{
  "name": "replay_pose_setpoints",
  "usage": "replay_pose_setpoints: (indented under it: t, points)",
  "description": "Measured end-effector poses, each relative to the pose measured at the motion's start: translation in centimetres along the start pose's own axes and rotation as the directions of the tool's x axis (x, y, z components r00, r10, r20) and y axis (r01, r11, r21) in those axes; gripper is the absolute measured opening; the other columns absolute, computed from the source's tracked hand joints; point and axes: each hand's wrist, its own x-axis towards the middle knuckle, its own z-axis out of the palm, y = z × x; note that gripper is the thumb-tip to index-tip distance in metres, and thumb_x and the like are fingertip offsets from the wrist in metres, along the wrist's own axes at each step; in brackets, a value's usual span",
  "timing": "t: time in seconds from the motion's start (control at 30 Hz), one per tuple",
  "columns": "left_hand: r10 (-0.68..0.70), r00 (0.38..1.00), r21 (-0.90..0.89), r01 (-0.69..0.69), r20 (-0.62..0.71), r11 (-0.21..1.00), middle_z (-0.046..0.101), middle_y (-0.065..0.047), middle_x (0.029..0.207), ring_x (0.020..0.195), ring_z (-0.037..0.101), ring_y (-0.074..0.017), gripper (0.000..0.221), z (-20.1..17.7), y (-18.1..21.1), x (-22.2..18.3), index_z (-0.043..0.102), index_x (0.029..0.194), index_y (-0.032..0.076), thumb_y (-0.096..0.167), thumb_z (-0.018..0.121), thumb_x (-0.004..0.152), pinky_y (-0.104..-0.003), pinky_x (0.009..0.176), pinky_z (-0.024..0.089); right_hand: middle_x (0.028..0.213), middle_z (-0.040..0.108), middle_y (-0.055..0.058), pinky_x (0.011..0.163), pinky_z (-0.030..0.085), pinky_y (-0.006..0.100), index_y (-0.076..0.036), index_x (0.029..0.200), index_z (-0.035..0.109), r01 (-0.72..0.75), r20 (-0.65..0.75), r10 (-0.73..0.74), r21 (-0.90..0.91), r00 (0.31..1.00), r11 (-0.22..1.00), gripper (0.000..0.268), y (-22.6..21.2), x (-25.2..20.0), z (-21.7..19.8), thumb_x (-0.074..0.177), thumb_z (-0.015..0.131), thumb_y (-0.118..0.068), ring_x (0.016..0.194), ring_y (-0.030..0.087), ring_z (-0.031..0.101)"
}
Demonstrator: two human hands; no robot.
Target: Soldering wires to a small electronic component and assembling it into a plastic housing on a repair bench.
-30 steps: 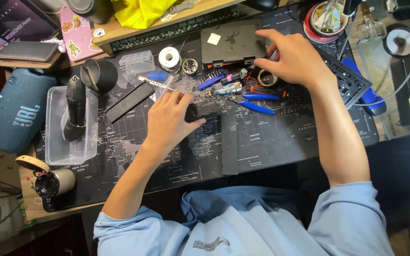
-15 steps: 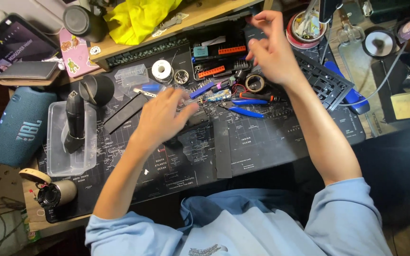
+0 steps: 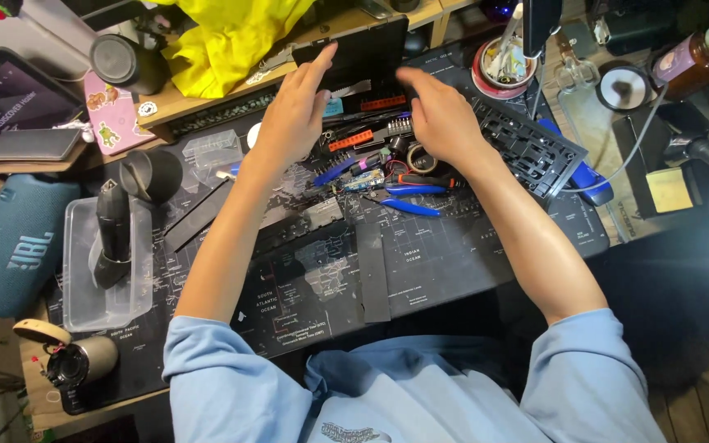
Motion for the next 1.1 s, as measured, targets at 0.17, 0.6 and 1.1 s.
replay_pose_setpoints:
  t: [0.17, 0.6, 1.1]
  points:
    - [-0.051, 0.992, -0.149, 0.067, 0.112, 0.987, 0.06, -0.027, 0.16, 0.133, 0.064, -0.0391, 0.066, -0.8, -1.2, 0.0, 0.018, 0.177, 0.026, 0.004, 0.043, 0.12, -0.049, 0.107, 0.048, 0.148, 0.069, 0.017, 0.101, 0.055, 0.06, 0.0, 0.149, 0.066, 0.024, 0.003, -0.024, -0.136, 1.0, 0.99, 0.039, 1.8, 0.8, 1.6, 0.114, 0.052, -0.01, 0.13, 0.041, 0.067]
    - [-0.068, 0.965, -0.277, 0.14, 0.254, 0.951, 0.086, -0.015, 0.131, 0.115, 0.072, -0.033, 0.082, 0.0, -1.0, 0.5, -0.011, 0.176, 0.03, 0.012, 0.049, 0.122, -0.051, 0.112, 0.041, 0.133, 0.056, 0.019, 0.084, 0.056, 0.063, 0.002, 0.148, 0.062, -0.138, 0.063, 0.156, -0.234, 0.986, 0.963, 0.04, 2.3, 2.2, 3.0, 0.117, 0.055, -0.022, 0.104, 0.044, 0.068]
    - [-0.223, 0.91, -0.195, 0.304, 0.351, 0.932, 0.055, -0.002, 0.068, 0.092, 0.06, -0.0275, 0.087, 1.8, 3.3, 3.8, -0.01, 0.178, 0.033, 0.01, 0.048, 0.118, -0.064, 0.128, 0.018, 0.132, 0.052, 0.015, 0.088, 0.051, 0.048, -0.004, 0.144, 0.059, -0.241, 0.106, 0.242, -0.026, 0.964, 0.97, 0.034, 1.7, 2.2, 2.2, 0.114, 0.06, -0.02, 0.099, 0.031, 0.064]
